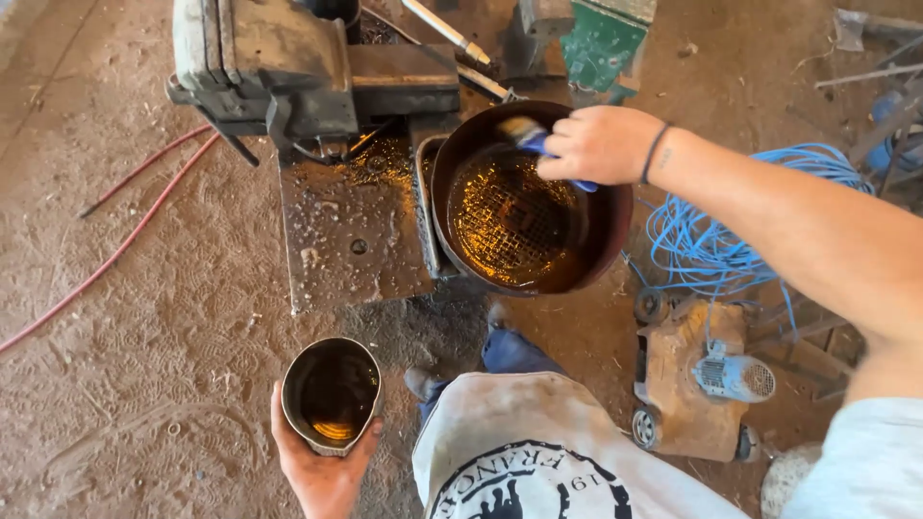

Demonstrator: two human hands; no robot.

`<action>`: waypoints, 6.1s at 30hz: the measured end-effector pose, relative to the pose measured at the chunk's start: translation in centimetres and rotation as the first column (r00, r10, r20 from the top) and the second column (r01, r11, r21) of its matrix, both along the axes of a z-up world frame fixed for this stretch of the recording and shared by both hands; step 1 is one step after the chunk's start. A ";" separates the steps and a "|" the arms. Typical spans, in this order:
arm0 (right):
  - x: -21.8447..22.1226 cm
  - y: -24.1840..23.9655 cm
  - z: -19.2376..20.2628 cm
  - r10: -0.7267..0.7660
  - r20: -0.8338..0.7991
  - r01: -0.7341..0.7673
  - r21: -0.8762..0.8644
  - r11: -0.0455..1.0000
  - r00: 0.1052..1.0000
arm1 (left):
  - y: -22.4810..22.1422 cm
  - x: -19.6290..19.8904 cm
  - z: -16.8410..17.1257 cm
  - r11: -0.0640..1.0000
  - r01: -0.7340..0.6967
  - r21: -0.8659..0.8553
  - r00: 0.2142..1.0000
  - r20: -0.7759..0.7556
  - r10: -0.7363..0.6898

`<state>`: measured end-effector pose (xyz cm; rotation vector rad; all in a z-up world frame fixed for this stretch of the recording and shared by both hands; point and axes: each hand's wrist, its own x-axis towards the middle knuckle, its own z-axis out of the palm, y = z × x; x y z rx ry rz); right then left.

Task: Applying a liquid coating to the interior of a metal component using a paintbrush at a workbench.

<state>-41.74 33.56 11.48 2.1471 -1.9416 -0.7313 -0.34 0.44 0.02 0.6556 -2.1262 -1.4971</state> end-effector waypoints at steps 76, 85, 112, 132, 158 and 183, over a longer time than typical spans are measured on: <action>4.7 -7.0 -1.7 -0.203 0.930 0.433 0.055 0.900 0.305 | 9.1 -0.1 0.7 0.962 -0.226 -0.154 0.969 0.063 0.238; -0.8 -5.4 -2.7 -0.371 0.553 0.475 -0.052 0.878 0.746 | 9.7 -0.2 0.3 0.950 -0.300 -0.090 0.952 0.041 0.304; 14.7 3.9 4.4 -0.097 0.950 0.859 -0.222 0.461 0.298 | 8.8 -5.3 1.1 0.842 0.232 -0.488 0.963 -0.009 -0.271; 27.4 -7.8 -2.1 0.093 0.946 0.825 -0.317 0.468 0.311 | 7.2 -3.8 0.7 0.798 0.128 -0.589 0.899 -0.272 -0.345; -2.9 -2.7 -0.4 -0.471 0.247 0.492 -0.027 0.870 0.847 | 16.3 -1.6 -0.5 0.888 -0.193 -0.418 0.979 -0.028 0.200; 3.5 -9.2 0.9 0.034 0.929 0.414 -0.196 0.889 0.368 | 9.8 -3.4 0.9 0.873 -0.084 -0.480 0.996 -0.048 0.069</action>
